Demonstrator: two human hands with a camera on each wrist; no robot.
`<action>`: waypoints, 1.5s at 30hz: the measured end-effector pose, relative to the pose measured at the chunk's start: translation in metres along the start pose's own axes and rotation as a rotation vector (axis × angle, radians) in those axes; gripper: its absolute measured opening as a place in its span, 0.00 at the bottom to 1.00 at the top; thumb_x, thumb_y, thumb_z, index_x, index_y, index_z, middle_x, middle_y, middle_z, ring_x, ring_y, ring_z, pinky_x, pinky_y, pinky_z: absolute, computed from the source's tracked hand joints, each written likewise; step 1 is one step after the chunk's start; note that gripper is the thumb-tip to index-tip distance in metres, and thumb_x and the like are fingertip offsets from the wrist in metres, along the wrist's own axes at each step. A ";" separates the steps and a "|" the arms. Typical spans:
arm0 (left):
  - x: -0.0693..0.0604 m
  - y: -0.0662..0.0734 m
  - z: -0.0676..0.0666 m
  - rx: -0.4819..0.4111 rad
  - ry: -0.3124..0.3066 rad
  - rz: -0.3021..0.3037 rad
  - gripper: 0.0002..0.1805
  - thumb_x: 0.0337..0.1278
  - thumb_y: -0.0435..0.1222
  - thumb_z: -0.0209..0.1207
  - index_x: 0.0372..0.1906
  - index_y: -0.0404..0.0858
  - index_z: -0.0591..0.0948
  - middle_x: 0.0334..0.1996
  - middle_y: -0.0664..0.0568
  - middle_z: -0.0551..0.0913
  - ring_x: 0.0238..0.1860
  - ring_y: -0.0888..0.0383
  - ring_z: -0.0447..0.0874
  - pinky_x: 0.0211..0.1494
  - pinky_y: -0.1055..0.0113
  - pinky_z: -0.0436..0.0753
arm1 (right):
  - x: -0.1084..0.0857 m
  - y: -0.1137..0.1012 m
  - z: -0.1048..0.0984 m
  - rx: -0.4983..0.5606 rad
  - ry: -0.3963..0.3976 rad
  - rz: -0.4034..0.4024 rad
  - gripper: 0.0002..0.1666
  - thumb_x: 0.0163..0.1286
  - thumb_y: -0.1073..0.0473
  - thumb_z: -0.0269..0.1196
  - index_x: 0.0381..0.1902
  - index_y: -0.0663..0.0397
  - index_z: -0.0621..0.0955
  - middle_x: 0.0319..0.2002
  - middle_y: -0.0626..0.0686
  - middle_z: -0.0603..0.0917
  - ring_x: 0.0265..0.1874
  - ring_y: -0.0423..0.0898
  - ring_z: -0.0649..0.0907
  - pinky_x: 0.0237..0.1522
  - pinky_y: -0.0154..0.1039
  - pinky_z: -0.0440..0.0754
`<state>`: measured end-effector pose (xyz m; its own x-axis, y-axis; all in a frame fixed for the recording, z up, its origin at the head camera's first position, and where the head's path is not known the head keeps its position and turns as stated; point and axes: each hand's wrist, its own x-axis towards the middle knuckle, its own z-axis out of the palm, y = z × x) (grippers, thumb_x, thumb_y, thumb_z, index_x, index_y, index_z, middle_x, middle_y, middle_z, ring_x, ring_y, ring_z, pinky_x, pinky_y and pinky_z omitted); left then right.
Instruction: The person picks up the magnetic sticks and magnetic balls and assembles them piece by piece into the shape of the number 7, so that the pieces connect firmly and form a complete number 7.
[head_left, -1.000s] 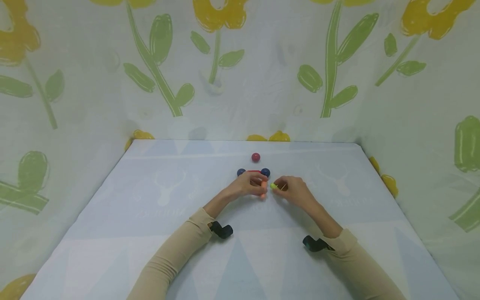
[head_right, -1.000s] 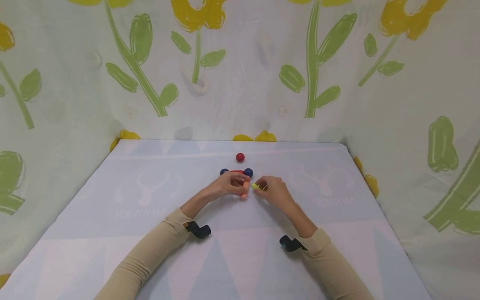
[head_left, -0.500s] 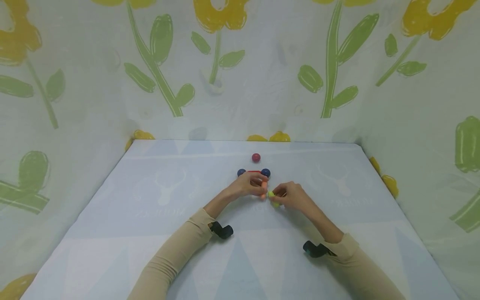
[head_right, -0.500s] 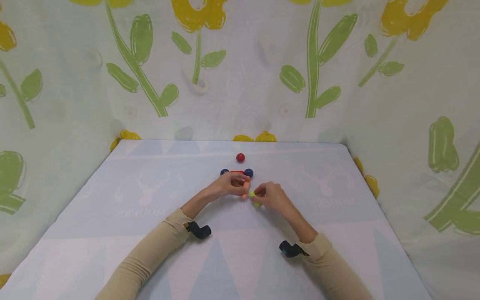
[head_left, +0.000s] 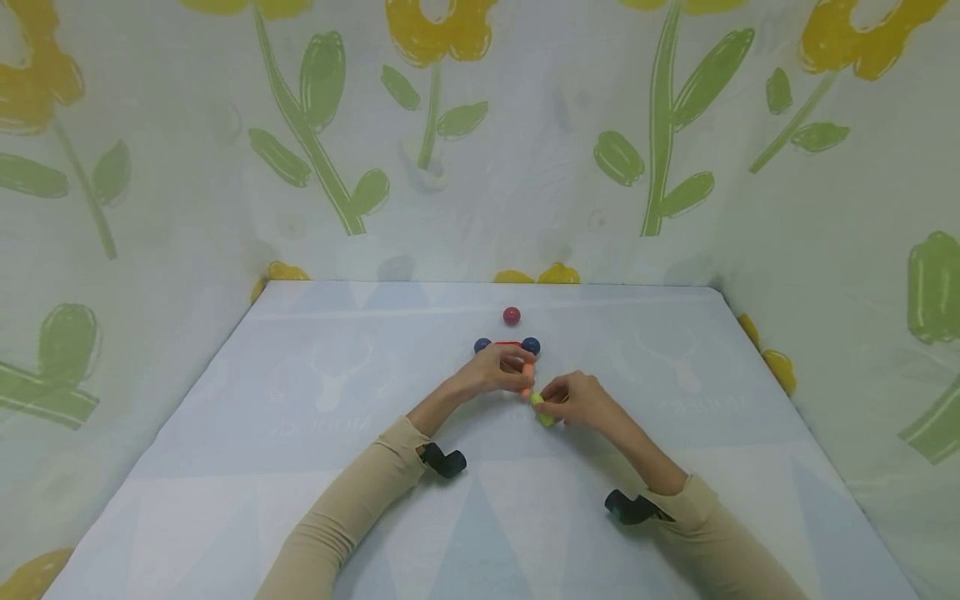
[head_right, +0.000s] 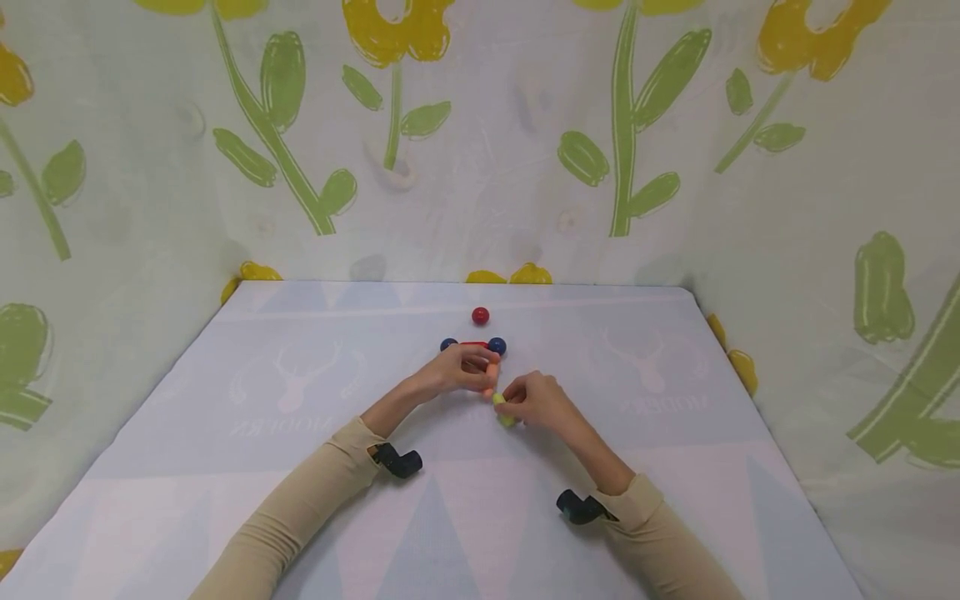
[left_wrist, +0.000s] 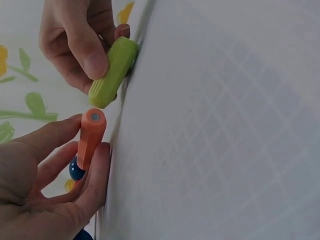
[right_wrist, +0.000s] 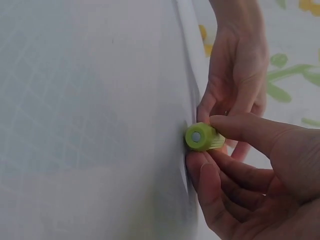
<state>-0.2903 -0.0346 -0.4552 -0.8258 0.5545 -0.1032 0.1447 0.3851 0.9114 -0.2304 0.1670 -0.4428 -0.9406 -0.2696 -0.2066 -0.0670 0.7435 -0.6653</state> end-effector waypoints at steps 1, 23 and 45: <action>0.000 0.000 0.000 -0.004 0.001 -0.001 0.22 0.58 0.35 0.67 0.58 0.38 0.80 0.51 0.44 0.84 0.48 0.54 0.83 0.50 0.65 0.85 | 0.000 0.000 0.001 -0.001 -0.001 0.006 0.16 0.62 0.52 0.70 0.42 0.57 0.86 0.29 0.49 0.86 0.22 0.41 0.79 0.27 0.33 0.81; 0.000 -0.001 -0.001 0.003 0.005 -0.006 0.21 0.58 0.36 0.67 0.57 0.39 0.80 0.51 0.44 0.84 0.49 0.54 0.83 0.50 0.65 0.85 | -0.002 -0.008 0.008 0.018 -0.014 -0.032 0.16 0.61 0.52 0.71 0.41 0.57 0.86 0.27 0.48 0.85 0.22 0.41 0.79 0.26 0.33 0.80; -0.001 -0.001 -0.001 0.020 0.006 0.002 0.22 0.57 0.37 0.67 0.57 0.40 0.80 0.54 0.45 0.83 0.54 0.51 0.82 0.52 0.62 0.85 | 0.000 -0.008 0.015 0.061 -0.011 -0.036 0.17 0.61 0.52 0.71 0.42 0.59 0.87 0.25 0.48 0.86 0.21 0.40 0.81 0.26 0.33 0.81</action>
<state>-0.2903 -0.0358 -0.4558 -0.8287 0.5509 -0.0990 0.1571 0.3986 0.9036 -0.2253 0.1521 -0.4486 -0.9340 -0.3028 -0.1896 -0.0802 0.6949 -0.7146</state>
